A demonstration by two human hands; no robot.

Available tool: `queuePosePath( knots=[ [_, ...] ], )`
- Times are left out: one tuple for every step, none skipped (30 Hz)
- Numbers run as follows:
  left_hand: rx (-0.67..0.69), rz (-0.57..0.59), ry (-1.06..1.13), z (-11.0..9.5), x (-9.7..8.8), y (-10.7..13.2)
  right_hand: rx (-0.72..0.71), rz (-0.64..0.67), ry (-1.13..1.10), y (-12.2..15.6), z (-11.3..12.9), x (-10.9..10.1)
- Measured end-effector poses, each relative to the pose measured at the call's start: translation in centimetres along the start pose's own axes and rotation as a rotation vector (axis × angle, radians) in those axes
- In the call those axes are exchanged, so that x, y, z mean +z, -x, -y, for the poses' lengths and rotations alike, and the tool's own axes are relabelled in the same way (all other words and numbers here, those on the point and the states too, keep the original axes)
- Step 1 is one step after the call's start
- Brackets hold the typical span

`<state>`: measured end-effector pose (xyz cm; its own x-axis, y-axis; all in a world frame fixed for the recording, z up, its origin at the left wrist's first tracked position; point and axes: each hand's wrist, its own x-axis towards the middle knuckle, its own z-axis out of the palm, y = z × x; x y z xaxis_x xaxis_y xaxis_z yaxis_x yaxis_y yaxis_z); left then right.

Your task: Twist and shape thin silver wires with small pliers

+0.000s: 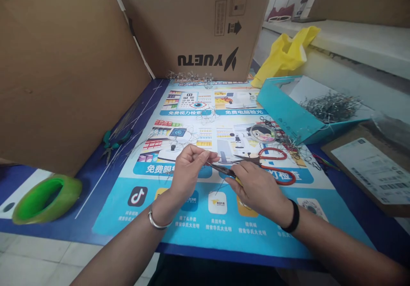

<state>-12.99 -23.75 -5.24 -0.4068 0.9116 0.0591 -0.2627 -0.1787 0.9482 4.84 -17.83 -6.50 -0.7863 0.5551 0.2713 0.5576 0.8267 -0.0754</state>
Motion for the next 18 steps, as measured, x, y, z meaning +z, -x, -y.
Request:
queuePosePath(
  knots=[
    [-0.012, 0.006, -0.002, 0.03, 0.02, 0.01, -0.011, -0.005, 0.012, -0.03, 0.02, 0.02],
    [-0.025, 0.013, -0.001, 0.05, 0.03, 0.01, -0.020, -0.015, 0.023, -0.05, 0.05, 0.06],
    [-0.039, 0.020, -0.001, 0.08, 0.04, 0.01, -0.027, -0.024, 0.031, -0.06, 0.08, 0.12],
    [-0.052, 0.028, -0.002, 0.09, 0.04, 0.01, -0.030, -0.032, 0.037, -0.06, 0.12, 0.19],
    [-0.062, 0.033, -0.006, 0.10, 0.04, 0.01, -0.032, -0.040, 0.040, -0.05, 0.15, 0.27],
    [-0.071, 0.039, -0.012, 0.10, 0.04, 0.01, -0.032, -0.044, 0.038, -0.03, 0.19, 0.35],
    [-0.080, 0.043, -0.018, 0.09, 0.04, 0.01, -0.030, -0.045, 0.033, 0.00, 0.21, 0.42],
    [-0.087, 0.046, -0.023, 0.07, 0.04, 0.02, -0.026, -0.039, 0.023, 0.03, 0.22, 0.48],
    [-0.092, 0.048, -0.028, 0.06, 0.04, 0.02, -0.019, -0.024, 0.009, 0.05, 0.21, 0.51],
    [-0.094, 0.052, -0.034, 0.06, 0.04, 0.01, -0.008, 0.000, -0.010, 0.07, 0.18, 0.52],
    [-0.091, 0.058, -0.044, 0.06, 0.03, 0.00, 0.009, 0.032, -0.035, 0.07, 0.13, 0.50],
    [-0.083, 0.069, -0.059, 0.08, 0.02, -0.01, 0.031, 0.068, -0.067, 0.05, 0.07, 0.46],
    [-0.071, 0.081, -0.078, 0.12, 0.00, -0.04, 0.052, 0.107, -0.106, 0.01, 0.00, 0.39],
    [-0.058, 0.091, -0.097, 0.18, -0.04, -0.07, 0.072, 0.144, -0.149, -0.06, -0.07, 0.30],
    [-0.050, 0.099, -0.114, 0.24, -0.08, -0.10, 0.090, 0.175, -0.188, -0.14, -0.13, 0.19],
    [-0.051, 0.103, -0.126, 0.31, -0.13, -0.15, 0.105, 0.202, -0.220, -0.24, -0.18, 0.07],
    [-0.057, 0.103, -0.135, 0.38, -0.18, -0.20, 0.119, 0.223, -0.243, -0.34, -0.22, -0.07],
    [-0.066, 0.100, -0.146, 0.42, -0.24, -0.26, 0.131, 0.239, -0.261, -0.46, -0.24, -0.22]
  ],
)
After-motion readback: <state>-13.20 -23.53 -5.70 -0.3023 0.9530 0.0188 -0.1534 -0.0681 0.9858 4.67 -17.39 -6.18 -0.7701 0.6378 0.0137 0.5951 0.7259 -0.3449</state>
